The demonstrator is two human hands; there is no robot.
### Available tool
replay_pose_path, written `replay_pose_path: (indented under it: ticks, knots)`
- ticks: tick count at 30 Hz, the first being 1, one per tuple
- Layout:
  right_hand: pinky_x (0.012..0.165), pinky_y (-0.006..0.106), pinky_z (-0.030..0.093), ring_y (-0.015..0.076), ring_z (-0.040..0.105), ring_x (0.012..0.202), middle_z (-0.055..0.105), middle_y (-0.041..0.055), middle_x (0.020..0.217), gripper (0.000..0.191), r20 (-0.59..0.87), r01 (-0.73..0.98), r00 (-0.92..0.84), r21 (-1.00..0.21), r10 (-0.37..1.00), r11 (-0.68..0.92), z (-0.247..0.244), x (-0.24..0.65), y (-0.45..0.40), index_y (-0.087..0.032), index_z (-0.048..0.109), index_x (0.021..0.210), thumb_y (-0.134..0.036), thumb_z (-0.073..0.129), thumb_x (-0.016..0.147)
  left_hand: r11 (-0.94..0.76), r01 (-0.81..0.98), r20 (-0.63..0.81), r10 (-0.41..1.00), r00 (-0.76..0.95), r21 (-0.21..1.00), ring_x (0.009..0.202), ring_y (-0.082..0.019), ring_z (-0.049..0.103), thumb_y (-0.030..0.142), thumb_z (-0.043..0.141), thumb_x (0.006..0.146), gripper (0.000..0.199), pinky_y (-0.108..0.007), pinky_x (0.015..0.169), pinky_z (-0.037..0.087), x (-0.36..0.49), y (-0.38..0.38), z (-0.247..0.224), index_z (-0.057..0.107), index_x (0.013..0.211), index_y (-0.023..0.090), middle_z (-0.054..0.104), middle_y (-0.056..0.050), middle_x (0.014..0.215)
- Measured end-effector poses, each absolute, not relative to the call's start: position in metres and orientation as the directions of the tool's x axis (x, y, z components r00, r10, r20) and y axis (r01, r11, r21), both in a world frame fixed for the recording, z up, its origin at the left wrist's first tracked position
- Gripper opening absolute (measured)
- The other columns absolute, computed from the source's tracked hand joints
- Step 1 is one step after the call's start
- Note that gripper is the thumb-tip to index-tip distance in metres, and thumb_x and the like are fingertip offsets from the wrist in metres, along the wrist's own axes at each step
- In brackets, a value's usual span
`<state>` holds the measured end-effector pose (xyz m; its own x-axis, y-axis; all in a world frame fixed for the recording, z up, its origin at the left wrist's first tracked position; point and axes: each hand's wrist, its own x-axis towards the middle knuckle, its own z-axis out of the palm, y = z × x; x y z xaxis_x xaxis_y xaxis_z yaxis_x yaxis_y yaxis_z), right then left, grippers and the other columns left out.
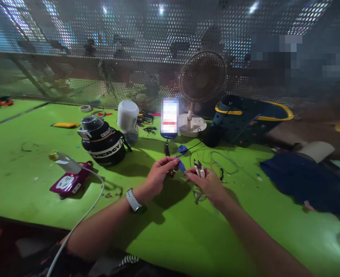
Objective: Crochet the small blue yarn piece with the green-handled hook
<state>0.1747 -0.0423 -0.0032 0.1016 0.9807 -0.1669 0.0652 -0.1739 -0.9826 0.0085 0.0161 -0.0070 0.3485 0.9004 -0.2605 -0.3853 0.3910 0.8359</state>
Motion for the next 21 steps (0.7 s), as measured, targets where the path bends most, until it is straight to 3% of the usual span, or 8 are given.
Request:
replay_pose_path:
  ticks: [5, 8, 12, 15, 18, 21]
  knots:
    - [0.062, 0.032, 0.048, 0.0173, 0.063, 0.065, 0.07, 0.0036, 0.069, 0.034, -0.16, 0.098, 0.119, -0.98, 0.98, -0.172, -0.005, 0.177, -0.041, -0.016, 0.073, 0.08, -0.047, 0.078, 0.068, 0.395, -0.349, -0.246, 0.883, 0.401, 0.849, 0.061, -0.01, 0.057, 0.047, 0.077, 0.07, 0.033, -0.023, 0.057, 0.041, 0.006, 0.019, -0.002, 0.071, 0.082, 0.017, 0.065, 0.0, 0.07]
    - [0.058, 0.03, 0.046, 0.0159, 0.061, 0.062, 0.07, 0.0033, 0.068, 0.034, -0.16, 0.131, 0.131, -0.976, 0.978, -0.177, -0.007, 0.176, -0.042, -0.016, 0.073, 0.08, -0.047, 0.077, 0.069, 0.366, -0.28, -0.229, 0.877, 0.422, 0.887, 0.063, -0.011, 0.058, 0.042, 0.084, 0.062, 0.035, -0.022, 0.057, 0.04, 0.006, 0.019, -0.006, 0.073, 0.082, 0.015, 0.069, -0.003, 0.074]
    - [0.046, 0.026, 0.037, 0.0126, 0.053, 0.05, 0.07, 0.0034, 0.068, 0.038, -0.147, 0.193, 0.192, -0.964, 0.97, -0.184, -0.01, 0.182, -0.039, -0.016, 0.073, 0.084, -0.05, 0.074, 0.069, 0.299, -0.291, -0.204, 0.927, 0.315, 0.909, 0.066, -0.01, 0.059, 0.04, 0.084, 0.064, 0.033, -0.02, 0.057, 0.039, 0.003, 0.024, -0.009, 0.072, 0.083, 0.017, 0.07, -0.002, 0.078]
    - [0.044, 0.025, 0.033, 0.0115, 0.051, 0.05, 0.073, 0.0056, 0.082, 0.042, -0.114, 0.26, 0.296, -0.946, 0.948, -0.195, -0.005, 0.196, -0.03, -0.016, 0.071, 0.097, -0.051, 0.067, 0.075, 0.281, -0.289, -0.206, 0.943, 0.262, 0.915, 0.068, -0.011, 0.063, 0.043, 0.081, 0.067, 0.034, -0.02, 0.055, 0.038, 0.0, 0.029, -0.008, 0.071, 0.087, 0.018, 0.071, -0.003, 0.083]
    - [0.045, 0.026, 0.037, 0.0136, 0.056, 0.055, 0.073, 0.007, 0.088, 0.039, -0.09, 0.347, 0.369, -0.91, 0.925, -0.227, 0.005, 0.209, -0.011, -0.013, 0.069, 0.102, -0.046, 0.063, 0.081, 0.273, -0.278, -0.209, 0.948, 0.241, 0.921, 0.066, -0.012, 0.066, 0.045, 0.079, 0.068, 0.035, -0.02, 0.052, 0.035, 0.0, 0.032, -0.006, 0.07, 0.089, 0.019, 0.072, -0.003, 0.085]
    - [0.059, 0.029, 0.049, 0.0193, 0.064, 0.073, 0.072, 0.0066, 0.093, 0.03, -0.082, 0.451, 0.384, -0.852, 0.92, -0.264, 0.015, 0.211, 0.019, -0.013, 0.069, 0.103, -0.037, 0.063, 0.086, 0.251, -0.271, -0.192, 0.955, 0.226, 0.929, 0.065, -0.013, 0.068, 0.046, 0.079, 0.068, 0.035, -0.019, 0.05, 0.034, 0.0, 0.034, -0.006, 0.069, 0.09, 0.019, 0.073, -0.003, 0.086]
